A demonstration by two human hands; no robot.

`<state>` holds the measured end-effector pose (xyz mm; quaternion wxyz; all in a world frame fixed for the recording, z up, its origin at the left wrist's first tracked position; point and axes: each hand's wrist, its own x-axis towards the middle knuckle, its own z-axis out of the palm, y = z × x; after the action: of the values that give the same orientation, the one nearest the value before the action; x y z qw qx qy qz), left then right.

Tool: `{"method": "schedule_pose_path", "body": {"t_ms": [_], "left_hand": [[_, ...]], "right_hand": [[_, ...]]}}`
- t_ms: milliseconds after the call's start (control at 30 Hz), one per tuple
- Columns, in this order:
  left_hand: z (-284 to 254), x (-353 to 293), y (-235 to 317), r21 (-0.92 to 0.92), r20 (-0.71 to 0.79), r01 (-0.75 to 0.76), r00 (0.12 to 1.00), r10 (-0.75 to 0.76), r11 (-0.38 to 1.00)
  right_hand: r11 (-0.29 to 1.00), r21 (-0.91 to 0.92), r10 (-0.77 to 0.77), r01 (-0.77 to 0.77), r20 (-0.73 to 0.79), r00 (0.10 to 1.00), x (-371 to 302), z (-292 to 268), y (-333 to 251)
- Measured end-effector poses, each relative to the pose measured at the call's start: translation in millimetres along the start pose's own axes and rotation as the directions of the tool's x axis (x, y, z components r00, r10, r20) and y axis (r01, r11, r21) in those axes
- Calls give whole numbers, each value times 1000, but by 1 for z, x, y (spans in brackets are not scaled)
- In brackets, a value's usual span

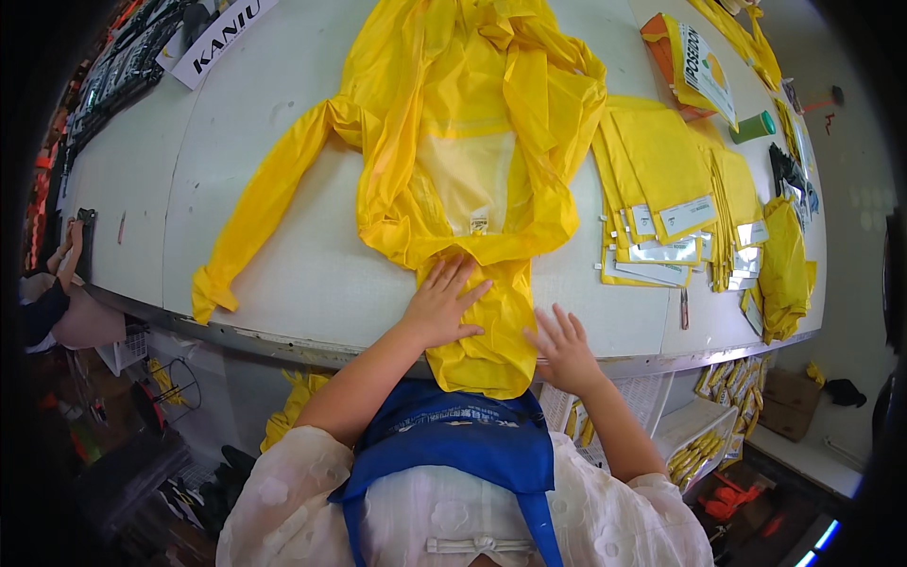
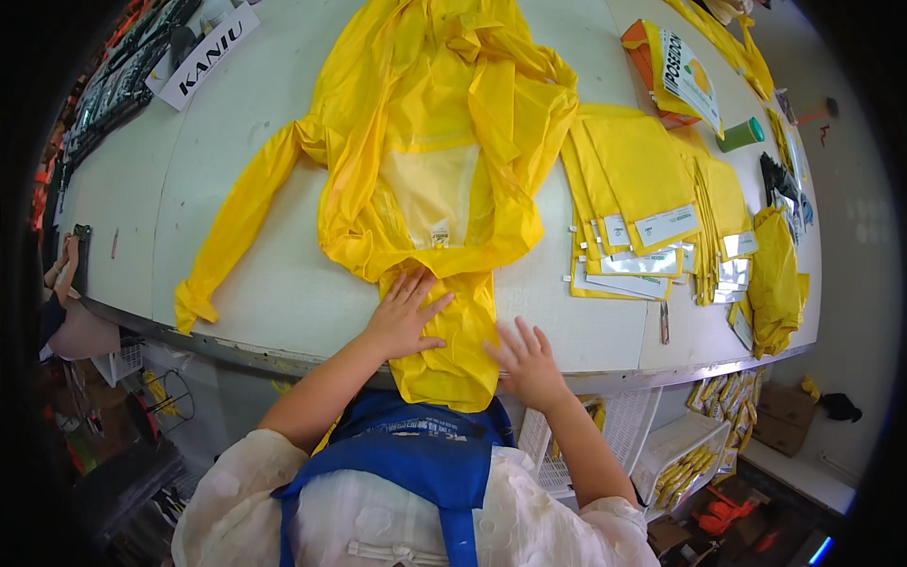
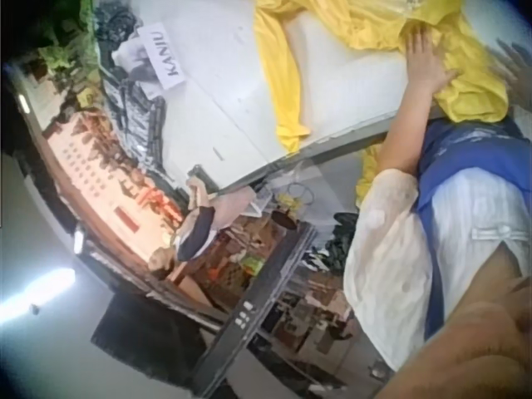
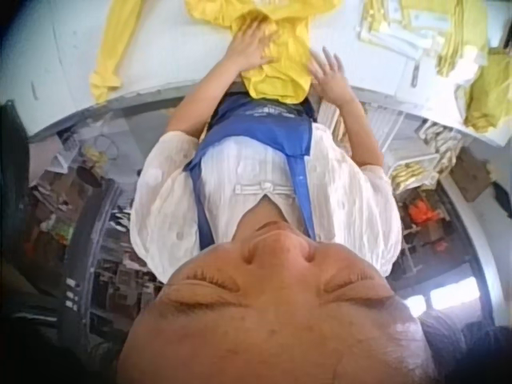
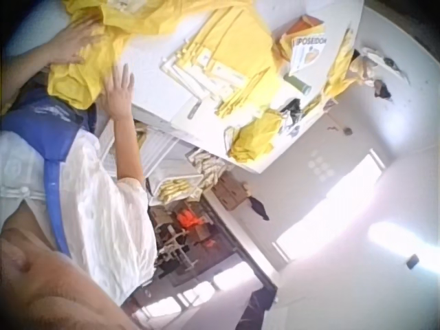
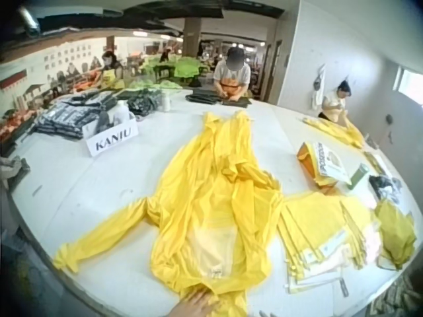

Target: The person folds a stack of yellow raincoats on a white table. They unfold one raincoat, use scissors to trim loose threads, and then fold it neatly. The person repeats this process with additional raincoats.

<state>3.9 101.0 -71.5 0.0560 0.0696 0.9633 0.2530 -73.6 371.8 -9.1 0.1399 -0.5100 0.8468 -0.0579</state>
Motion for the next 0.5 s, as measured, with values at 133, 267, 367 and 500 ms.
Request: {"method": "schedule_pose_path", "body": {"t_ms": [133,267,367,500], "left_hand": [[6,-1,0,37,-29,-1,1000,2,999],[11,4,-16,-40,-15,-62,998,62,997],[29,10,-48,-130,-48,-81,996,76,988],[-49,-3,1,-147,-343,49,934,-98,988]], "right_hand": [[915,-37,-404,403,-109,908,10,18,-11],[756,621,246,-207,23,969,40,56,1],[691,536,496,-484,135,858,86,41,-1],[667,426,606,-611,168,778,102,40,-3]]}}
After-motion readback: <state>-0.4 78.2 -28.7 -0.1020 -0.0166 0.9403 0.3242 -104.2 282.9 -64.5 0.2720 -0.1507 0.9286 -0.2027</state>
